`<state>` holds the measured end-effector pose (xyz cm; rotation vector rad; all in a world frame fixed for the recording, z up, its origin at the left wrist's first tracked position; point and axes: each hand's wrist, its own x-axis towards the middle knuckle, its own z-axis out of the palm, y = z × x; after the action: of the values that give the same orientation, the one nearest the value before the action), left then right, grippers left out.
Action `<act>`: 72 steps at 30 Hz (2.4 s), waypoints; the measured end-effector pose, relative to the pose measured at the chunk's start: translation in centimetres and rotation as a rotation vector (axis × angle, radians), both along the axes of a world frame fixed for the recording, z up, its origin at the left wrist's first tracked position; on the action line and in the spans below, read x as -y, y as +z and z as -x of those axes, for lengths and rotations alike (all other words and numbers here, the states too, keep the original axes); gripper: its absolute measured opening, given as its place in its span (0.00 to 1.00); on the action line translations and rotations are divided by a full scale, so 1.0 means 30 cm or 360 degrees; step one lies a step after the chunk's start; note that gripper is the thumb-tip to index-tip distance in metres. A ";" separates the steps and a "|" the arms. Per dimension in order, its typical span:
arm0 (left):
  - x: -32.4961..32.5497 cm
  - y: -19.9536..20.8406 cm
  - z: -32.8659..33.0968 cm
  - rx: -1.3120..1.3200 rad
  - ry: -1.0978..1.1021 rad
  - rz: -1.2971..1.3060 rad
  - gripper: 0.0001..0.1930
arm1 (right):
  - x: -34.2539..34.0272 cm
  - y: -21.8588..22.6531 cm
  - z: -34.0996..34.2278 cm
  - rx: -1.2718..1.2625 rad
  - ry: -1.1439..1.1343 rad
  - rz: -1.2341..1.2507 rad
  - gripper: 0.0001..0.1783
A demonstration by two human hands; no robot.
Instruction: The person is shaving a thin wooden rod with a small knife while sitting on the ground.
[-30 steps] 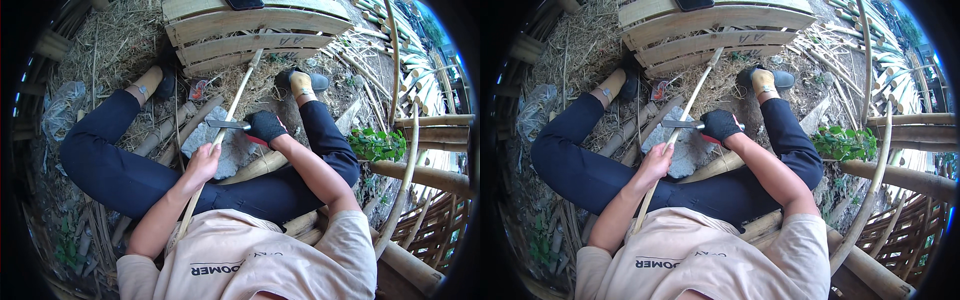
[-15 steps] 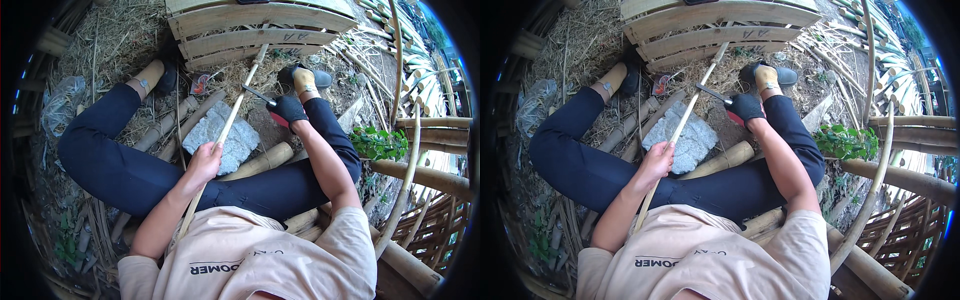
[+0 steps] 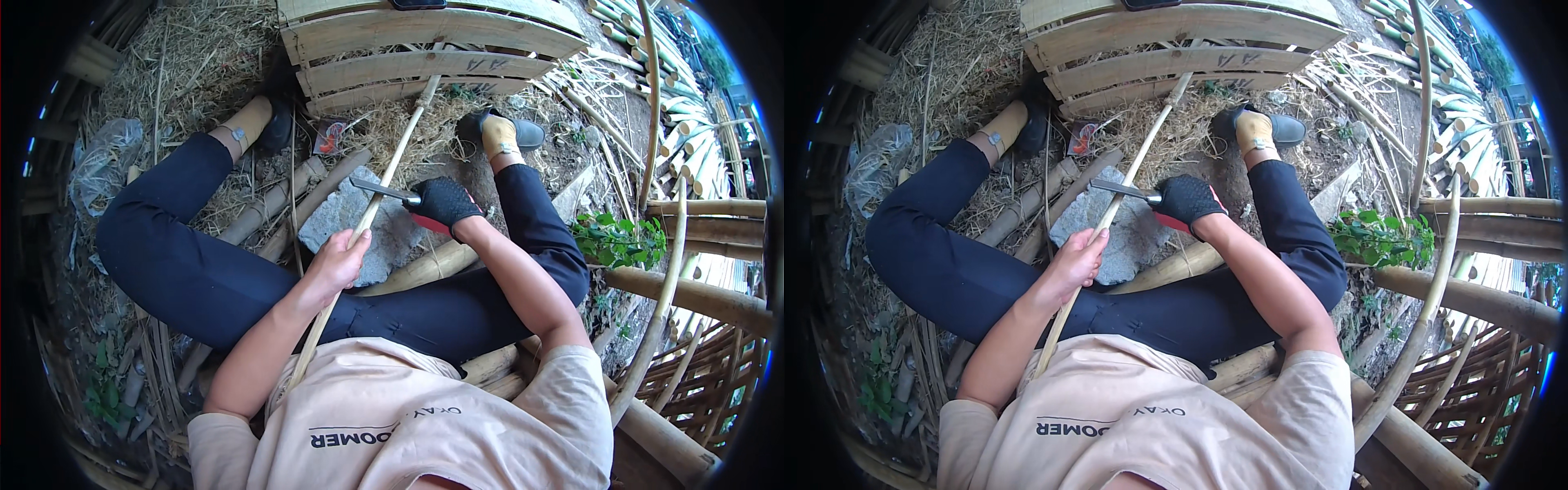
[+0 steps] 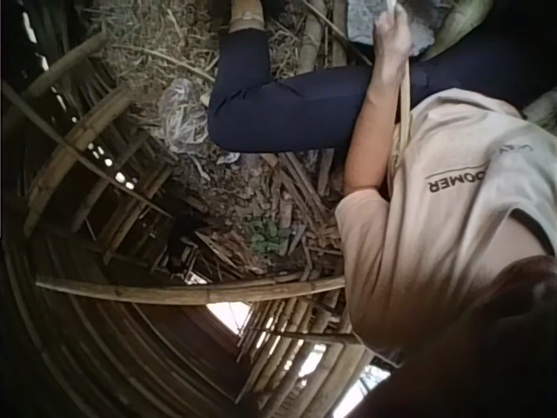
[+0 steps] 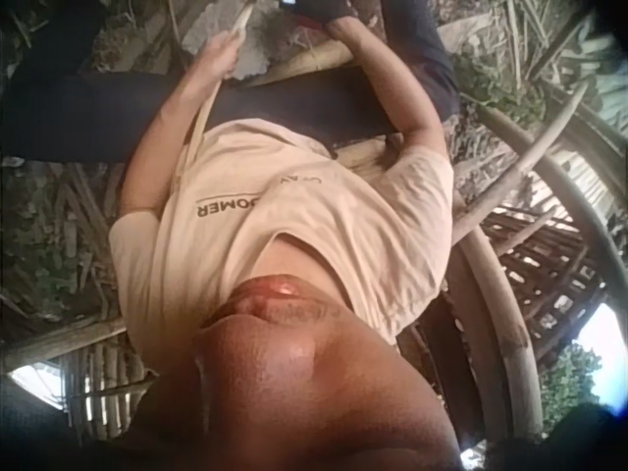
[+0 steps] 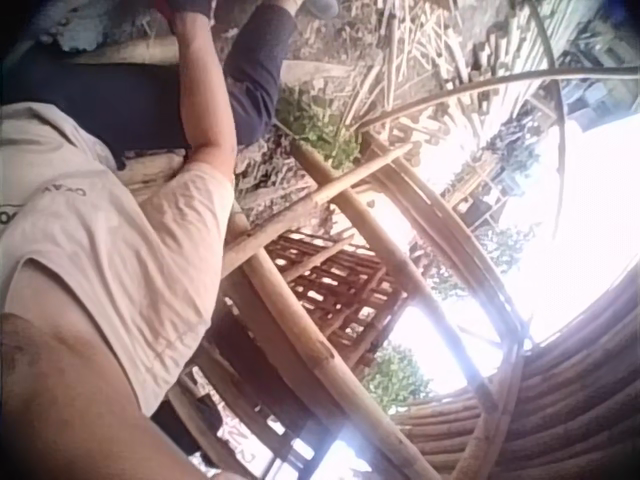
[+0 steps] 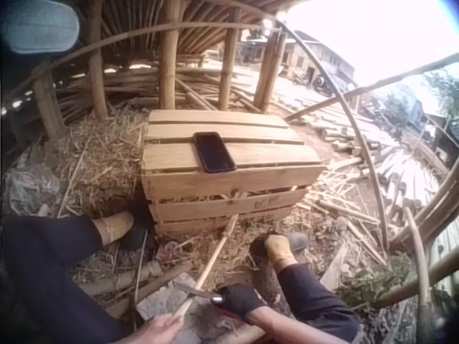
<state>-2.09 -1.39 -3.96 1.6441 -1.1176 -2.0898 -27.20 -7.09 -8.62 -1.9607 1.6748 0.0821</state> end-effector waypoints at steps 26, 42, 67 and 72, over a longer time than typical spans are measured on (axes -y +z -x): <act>0.005 -0.002 0.011 -0.0210 0.0129 -0.0238 0.20 | 0.000 0.032 0.014 0.0363 -0.0042 -0.0246 0.19; -0.002 0.002 0.007 -0.0275 0.0106 -0.0278 0.18 | 0.043 -0.065 0.077 0.0087 -0.0017 0.0080 0.19; -0.023 -0.052 0.019 0.0688 -0.0267 0.0902 0.19 | 0.011 0.016 0.004 -0.0087 0.0011 -0.0030 0.17; -0.028 -0.052 0.018 0.0678 -0.0269 0.0977 0.19 | 0.066 -0.070 0.120 -0.0153 -0.0353 0.0155 0.19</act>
<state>-2.64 -0.56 -5.52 1.7349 -1.8536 -1.2780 -30.81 -9.06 -10.72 -1.8514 1.9821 0.0120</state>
